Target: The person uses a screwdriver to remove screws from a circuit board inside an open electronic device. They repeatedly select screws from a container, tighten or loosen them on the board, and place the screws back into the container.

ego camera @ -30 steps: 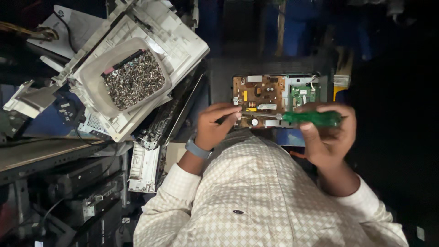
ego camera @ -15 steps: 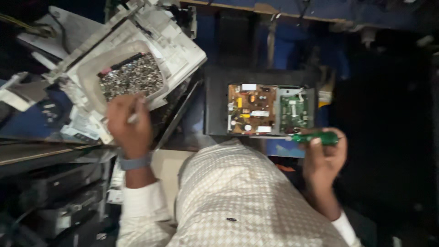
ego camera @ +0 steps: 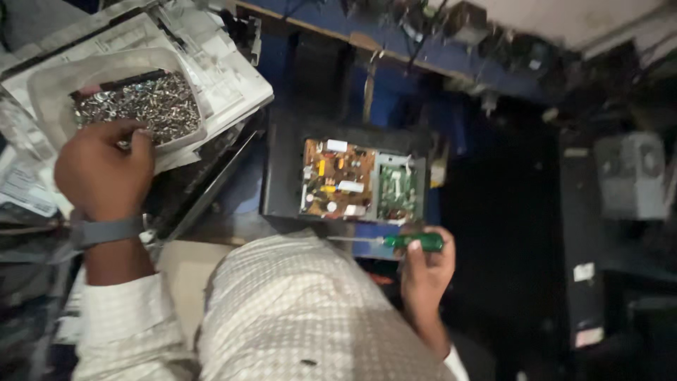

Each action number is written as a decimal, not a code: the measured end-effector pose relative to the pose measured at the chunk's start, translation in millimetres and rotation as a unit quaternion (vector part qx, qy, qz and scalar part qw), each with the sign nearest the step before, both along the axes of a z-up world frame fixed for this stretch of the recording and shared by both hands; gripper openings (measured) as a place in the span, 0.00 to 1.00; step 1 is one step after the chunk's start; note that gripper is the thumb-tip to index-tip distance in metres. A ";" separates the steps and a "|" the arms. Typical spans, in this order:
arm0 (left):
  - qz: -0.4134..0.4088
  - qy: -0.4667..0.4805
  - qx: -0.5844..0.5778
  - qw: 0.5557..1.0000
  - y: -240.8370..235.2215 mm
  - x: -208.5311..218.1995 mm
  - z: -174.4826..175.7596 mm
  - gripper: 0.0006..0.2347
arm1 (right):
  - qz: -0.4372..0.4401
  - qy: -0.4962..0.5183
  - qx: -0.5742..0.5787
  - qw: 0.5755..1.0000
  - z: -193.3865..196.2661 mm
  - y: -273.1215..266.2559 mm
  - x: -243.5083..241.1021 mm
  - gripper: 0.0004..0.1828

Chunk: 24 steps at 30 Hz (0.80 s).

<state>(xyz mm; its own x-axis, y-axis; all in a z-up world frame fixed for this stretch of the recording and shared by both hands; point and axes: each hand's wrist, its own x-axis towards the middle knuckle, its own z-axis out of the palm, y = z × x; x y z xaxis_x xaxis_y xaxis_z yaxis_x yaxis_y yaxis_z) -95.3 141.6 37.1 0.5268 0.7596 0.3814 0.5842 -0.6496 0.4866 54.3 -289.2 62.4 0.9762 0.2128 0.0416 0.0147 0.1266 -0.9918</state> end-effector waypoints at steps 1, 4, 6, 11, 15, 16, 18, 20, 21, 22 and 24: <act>0.007 0.016 -0.011 1.000 1.8 -0.6 1.5 0.06 | 0.004 0.004 0.006 1.000 -0.6 -0.5 -7.2 0.17; 0.009 0.029 -0.015 0.999 2.2 -1.0 0.3 0.05 | 0.033 -0.008 0.013 0.999 -0.5 -0.6 -3.9 0.16; 0.016 0.021 -0.009 1.000 0.8 1.3 0.2 0.05 | 0.044 -0.017 0.013 0.999 -0.4 0.9 -4.0 0.16; 0.023 0.005 -0.017 1.000 1.6 2.9 5.8 0.06 | 0.028 -0.023 -0.024 0.999 3.9 1.4 -6.4 0.15; 0.031 -0.014 -0.031 0.999 0.4 6.2 10.8 0.05 | 0.033 -0.027 -0.044 0.998 3.8 2.2 -10.0 0.15; 0.034 -0.018 -0.043 0.998 -0.6 7.1 11.7 0.05 | 0.034 -0.026 -0.051 0.998 3.8 1.4 -10.7 0.15; 0.034 -0.023 -0.039 0.998 -1.2 8.3 13.8 0.05 | 0.037 -0.024 -0.064 0.997 2.9 1.3 -11.6 0.15; 0.037 -0.026 -0.042 0.998 -2.1 8.4 15.2 0.05 | 0.049 -0.022 -0.058 0.997 2.0 1.5 -12.6 0.15; 0.041 -0.025 -0.048 0.998 -3.3 8.3 15.5 0.05 | 0.054 -0.021 -0.056 0.997 1.3 1.7 -12.8 0.15; 0.042 -0.025 -0.053 0.997 -3.4 9.1 16.2 0.05 | 0.058 -0.018 -0.056 0.997 0.6 1.9 -12.5 0.15; 0.036 -0.035 -0.052 0.997 -3.0 9.3 17.6 0.05 | 0.065 -0.011 -0.058 0.996 -0.2 1.3 -11.6 0.14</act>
